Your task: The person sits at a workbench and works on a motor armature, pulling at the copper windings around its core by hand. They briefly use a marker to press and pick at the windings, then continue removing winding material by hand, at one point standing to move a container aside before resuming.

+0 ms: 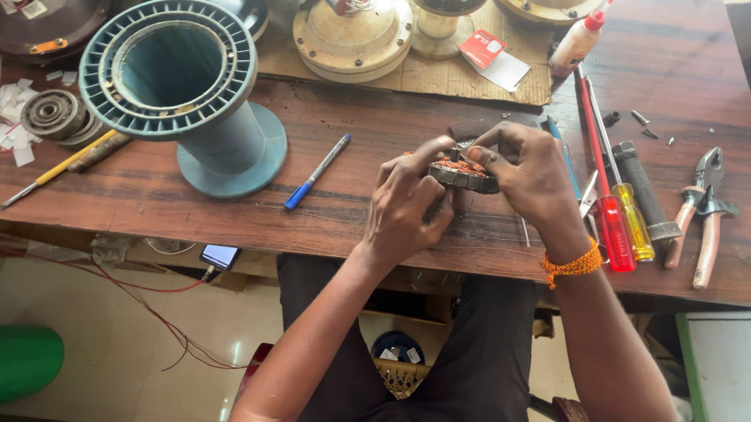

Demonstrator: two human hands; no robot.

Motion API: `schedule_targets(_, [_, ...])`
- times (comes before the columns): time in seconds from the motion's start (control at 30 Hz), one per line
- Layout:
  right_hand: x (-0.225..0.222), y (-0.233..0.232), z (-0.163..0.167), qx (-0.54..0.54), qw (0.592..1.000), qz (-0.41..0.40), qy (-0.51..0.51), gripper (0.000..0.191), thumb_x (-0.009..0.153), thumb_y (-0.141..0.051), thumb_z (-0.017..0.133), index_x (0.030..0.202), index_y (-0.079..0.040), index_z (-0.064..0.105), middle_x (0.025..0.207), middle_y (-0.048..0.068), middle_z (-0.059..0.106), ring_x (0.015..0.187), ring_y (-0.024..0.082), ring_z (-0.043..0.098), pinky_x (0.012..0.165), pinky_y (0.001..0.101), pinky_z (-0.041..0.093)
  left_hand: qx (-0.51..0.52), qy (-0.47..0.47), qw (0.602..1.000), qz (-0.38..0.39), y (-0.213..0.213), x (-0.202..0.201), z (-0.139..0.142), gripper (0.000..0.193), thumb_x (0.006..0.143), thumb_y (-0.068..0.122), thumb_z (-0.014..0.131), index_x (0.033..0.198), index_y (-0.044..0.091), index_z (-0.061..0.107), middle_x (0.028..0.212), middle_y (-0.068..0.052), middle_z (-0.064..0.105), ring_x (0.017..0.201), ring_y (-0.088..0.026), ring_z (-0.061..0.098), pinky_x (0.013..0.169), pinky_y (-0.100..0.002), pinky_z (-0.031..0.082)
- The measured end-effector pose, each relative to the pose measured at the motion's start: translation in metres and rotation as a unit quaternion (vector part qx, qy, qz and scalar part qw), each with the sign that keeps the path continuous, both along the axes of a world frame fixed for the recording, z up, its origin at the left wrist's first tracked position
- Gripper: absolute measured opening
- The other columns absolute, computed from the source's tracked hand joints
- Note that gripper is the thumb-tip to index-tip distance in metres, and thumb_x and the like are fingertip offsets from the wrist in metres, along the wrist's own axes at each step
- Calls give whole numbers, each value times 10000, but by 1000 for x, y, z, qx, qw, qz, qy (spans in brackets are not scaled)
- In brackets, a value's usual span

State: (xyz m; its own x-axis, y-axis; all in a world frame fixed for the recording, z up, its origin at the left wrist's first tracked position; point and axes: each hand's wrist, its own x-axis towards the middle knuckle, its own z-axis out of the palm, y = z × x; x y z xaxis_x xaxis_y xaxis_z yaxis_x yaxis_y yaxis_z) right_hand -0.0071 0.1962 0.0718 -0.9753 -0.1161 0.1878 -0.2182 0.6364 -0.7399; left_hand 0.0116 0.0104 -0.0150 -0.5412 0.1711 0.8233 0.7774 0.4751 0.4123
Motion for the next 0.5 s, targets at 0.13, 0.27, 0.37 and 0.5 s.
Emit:
schedule_targets(0.13, [9,17,-12,-91,996,1,11,114,940,-113,748,1006,-20,760,826,31,751,743,40,651,644,234,503,-61,33,998,-5,-4,-3,6,336,903,175,819,1168,140,615,1325,20,676,1201,-203,608,1039,-399,410])
schedule_targets(0.27, [31,25,-17,-132,990,-49,-24,106,950,-114,768,996,-22,744,756,25,682,665,37,562,575,232,435,-57,0,998,-1,-3,-5,10,508,919,208,829,1360,195,577,1251,49,720,1157,-170,614,1007,-377,403])
schedule_targets(0.37, [52,21,-23,-98,993,-65,-14,107,947,-111,782,995,-22,748,683,5,588,611,38,454,534,241,353,-42,-27,999,-7,-1,-4,10,505,904,222,833,1346,211,589,1202,62,727,1146,-166,606,998,-378,405])
schedule_targets(0.5, [66,4,-41,-139,989,-40,25,74,935,-74,744,983,-23,719,761,-81,653,707,-14,558,608,207,441,-47,-24,999,-6,1,-2,7,457,921,194,817,1322,214,600,1276,63,707,1175,-185,592,1015,-383,411])
